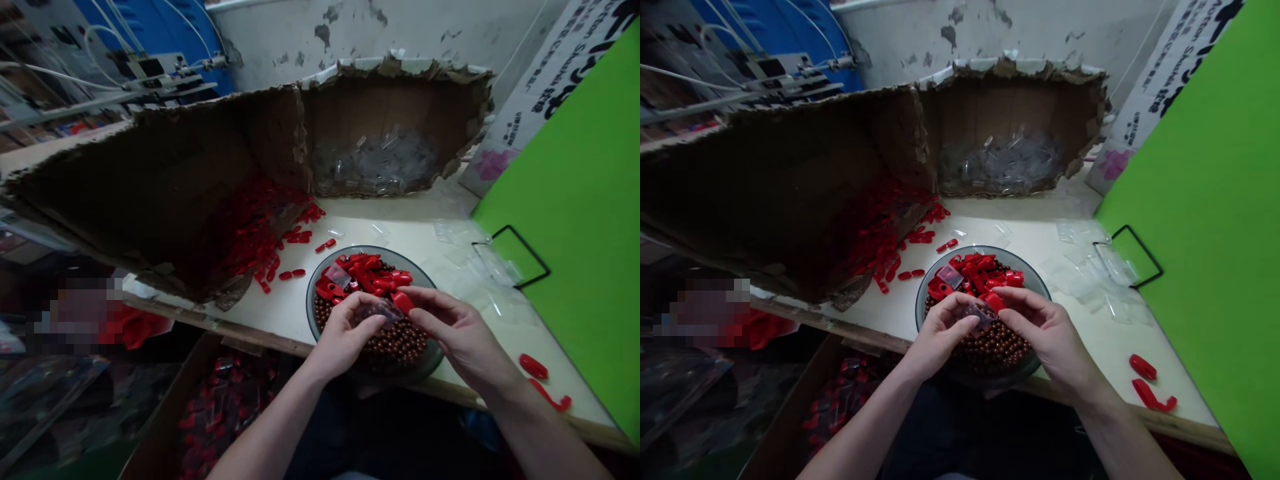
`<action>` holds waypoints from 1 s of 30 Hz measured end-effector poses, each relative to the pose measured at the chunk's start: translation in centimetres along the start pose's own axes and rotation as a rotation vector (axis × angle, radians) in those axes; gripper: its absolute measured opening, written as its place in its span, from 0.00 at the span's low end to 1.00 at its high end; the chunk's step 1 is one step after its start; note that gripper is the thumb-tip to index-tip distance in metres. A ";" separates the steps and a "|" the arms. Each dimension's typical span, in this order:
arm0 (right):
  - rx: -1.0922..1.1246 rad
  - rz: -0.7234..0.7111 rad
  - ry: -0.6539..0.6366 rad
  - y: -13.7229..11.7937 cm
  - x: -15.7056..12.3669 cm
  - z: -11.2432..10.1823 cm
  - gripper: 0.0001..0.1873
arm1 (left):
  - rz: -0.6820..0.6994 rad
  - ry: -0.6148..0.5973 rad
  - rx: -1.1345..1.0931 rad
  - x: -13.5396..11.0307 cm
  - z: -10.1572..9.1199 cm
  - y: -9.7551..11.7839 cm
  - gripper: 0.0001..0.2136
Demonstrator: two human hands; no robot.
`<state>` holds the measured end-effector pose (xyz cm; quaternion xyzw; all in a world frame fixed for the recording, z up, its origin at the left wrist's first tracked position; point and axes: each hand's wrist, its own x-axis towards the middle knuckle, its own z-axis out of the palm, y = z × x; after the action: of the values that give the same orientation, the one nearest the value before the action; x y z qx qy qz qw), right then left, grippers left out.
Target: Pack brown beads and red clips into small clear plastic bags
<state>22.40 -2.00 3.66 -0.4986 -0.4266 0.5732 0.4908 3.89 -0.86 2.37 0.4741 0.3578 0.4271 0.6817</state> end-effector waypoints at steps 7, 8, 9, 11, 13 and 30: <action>-0.373 -0.271 -0.021 -0.2 -0.4 0.1 0.14 | -0.008 -0.020 -0.030 -0.2 1.0 -0.4 0.09; -0.417 -0.302 -0.017 0.0 -0.4 0.1 0.15 | -0.011 -0.015 -0.027 -0.3 1.1 -0.5 0.09; -0.463 -0.337 -0.009 0.1 -0.4 0.1 0.15 | -0.015 -0.010 -0.022 -0.4 1.3 -0.5 0.09; -0.564 -0.420 0.018 0.6 -0.6 0.2 0.17 | -0.023 0.005 -0.013 -0.5 1.5 -0.6 0.09; -0.645 -0.499 0.061 1.1 -1.0 0.5 0.19 | -0.024 0.017 -0.009 -0.6 1.7 -0.7 0.09; -0.580 -0.440 0.079 2.1 -0.5 0.5 0.16 | -0.130 -0.023 -0.130 0.4 1.7 -1.5 0.13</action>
<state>21.58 -2.84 1.75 -0.5351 -0.6491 0.2893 0.4569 5.90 -1.37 1.38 0.4098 0.3515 0.3986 0.7414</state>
